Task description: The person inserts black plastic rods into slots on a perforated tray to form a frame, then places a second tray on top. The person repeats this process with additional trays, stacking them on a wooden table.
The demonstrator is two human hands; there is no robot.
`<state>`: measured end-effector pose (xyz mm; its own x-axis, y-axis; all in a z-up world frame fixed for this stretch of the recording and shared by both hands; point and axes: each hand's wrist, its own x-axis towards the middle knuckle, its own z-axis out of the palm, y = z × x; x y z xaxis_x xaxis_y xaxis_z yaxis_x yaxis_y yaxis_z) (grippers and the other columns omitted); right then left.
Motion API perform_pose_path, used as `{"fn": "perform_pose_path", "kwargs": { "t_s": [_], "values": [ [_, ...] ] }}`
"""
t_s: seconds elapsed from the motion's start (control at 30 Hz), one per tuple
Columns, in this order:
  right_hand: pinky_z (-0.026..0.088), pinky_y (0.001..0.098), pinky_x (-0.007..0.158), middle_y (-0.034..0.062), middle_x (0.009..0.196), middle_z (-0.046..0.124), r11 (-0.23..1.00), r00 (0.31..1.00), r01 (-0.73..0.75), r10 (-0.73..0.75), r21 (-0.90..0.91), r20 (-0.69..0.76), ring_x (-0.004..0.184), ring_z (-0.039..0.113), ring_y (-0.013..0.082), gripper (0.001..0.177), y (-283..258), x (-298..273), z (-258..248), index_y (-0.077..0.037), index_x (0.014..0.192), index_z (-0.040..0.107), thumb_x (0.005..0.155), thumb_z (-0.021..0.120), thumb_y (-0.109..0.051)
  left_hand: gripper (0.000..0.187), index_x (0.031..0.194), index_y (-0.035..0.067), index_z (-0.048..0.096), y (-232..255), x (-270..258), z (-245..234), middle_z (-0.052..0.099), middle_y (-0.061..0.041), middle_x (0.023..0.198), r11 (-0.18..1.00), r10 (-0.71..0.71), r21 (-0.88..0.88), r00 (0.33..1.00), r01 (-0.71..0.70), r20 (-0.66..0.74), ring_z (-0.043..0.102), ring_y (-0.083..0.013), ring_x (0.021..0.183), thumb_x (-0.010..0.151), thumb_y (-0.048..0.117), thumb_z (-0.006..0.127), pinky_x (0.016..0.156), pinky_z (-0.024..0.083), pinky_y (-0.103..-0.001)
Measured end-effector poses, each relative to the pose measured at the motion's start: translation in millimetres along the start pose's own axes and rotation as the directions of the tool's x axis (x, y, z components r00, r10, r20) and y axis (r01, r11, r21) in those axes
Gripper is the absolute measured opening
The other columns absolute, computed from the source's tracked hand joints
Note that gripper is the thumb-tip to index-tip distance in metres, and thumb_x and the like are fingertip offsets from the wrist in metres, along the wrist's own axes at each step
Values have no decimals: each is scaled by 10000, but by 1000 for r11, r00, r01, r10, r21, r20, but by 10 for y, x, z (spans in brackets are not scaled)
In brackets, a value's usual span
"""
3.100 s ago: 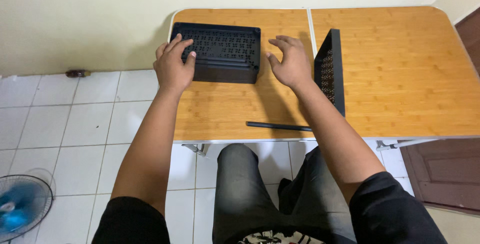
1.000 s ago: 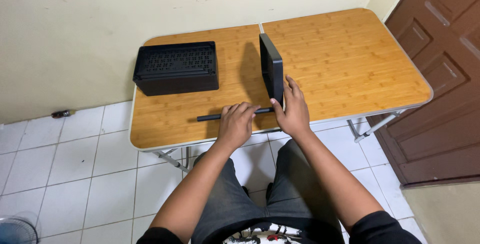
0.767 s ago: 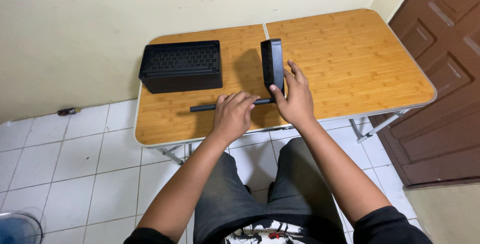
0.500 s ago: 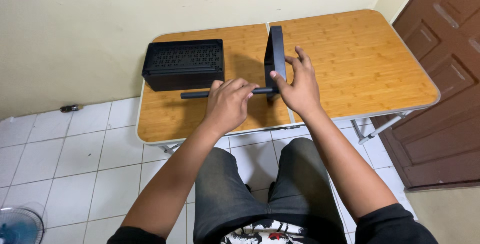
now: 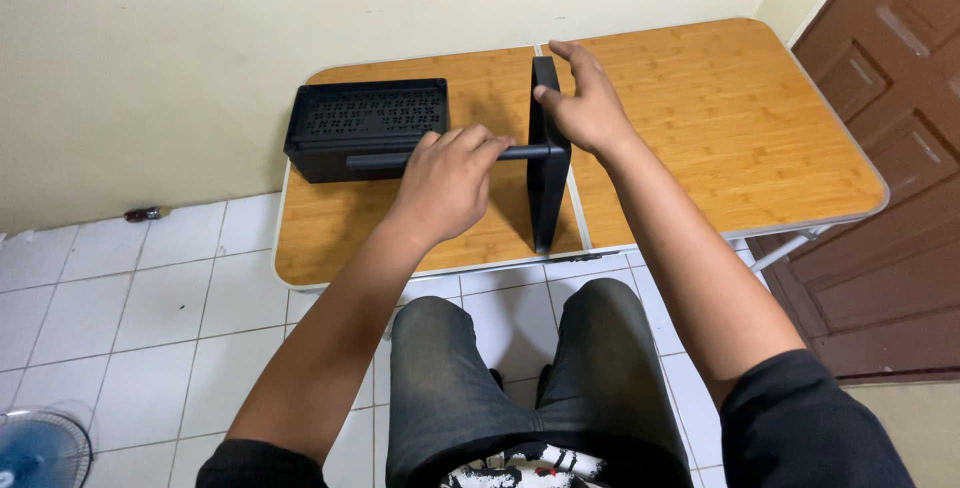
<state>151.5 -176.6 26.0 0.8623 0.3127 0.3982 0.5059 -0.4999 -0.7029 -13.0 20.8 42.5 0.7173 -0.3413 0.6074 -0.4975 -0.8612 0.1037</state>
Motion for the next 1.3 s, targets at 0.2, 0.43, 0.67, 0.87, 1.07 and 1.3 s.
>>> {"fn": "perform_pose_path", "kwargs": {
  "t_s": [0.2,0.43,0.67,0.87,1.07,1.3],
  "values": [
    [311,423,1195,228,1558,413,999,999,24,-22,-37,38,1473,352,368,482,178,323,268,-53,1467,510,1010,620,-156,408,1186,72,669,21,74,71,639,-83,1017,995,66,75,998,-67,18,644,-259,958,783,139,669,746,454,-429],
    [391,384,1140,194,1477,518,995,999,-48,47,89,13,1379,485,324,394,236,349,535,-56,1411,568,1031,550,-160,162,966,89,619,-78,83,164,692,-80,787,980,-127,175,977,96,170,703,-302,674,855,194,672,569,544,-463],
    [449,342,1092,165,1401,613,965,994,-102,111,241,-23,1312,585,260,364,115,325,653,-54,1380,611,1046,489,-134,105,905,117,678,-147,97,168,707,-122,675,953,-244,243,931,180,270,714,-346,633,861,213,687,548,555,-498],
    [450,330,1099,157,1403,625,950,993,-107,118,292,-20,1308,595,237,362,141,322,655,-49,1383,610,1056,470,-114,88,904,146,734,-136,173,161,724,-143,711,946,-299,228,895,232,330,727,-362,687,835,176,688,594,563,-510],
    [429,329,1117,148,1422,614,944,992,-111,124,312,-21,1338,568,232,361,192,317,563,-54,1388,601,1054,473,-108,132,897,171,759,-74,282,148,732,-137,748,942,-312,239,876,235,367,732,-356,732,793,133,687,619,571,-494],
    [435,317,1119,138,1413,625,927,985,-151,169,344,-23,1324,586,226,365,210,292,492,-80,1385,611,1048,475,-112,193,898,188,766,-39,383,112,737,-114,775,951,-300,203,854,232,425,728,-344,769,742,94,702,658,564,-495]
  ]
}}
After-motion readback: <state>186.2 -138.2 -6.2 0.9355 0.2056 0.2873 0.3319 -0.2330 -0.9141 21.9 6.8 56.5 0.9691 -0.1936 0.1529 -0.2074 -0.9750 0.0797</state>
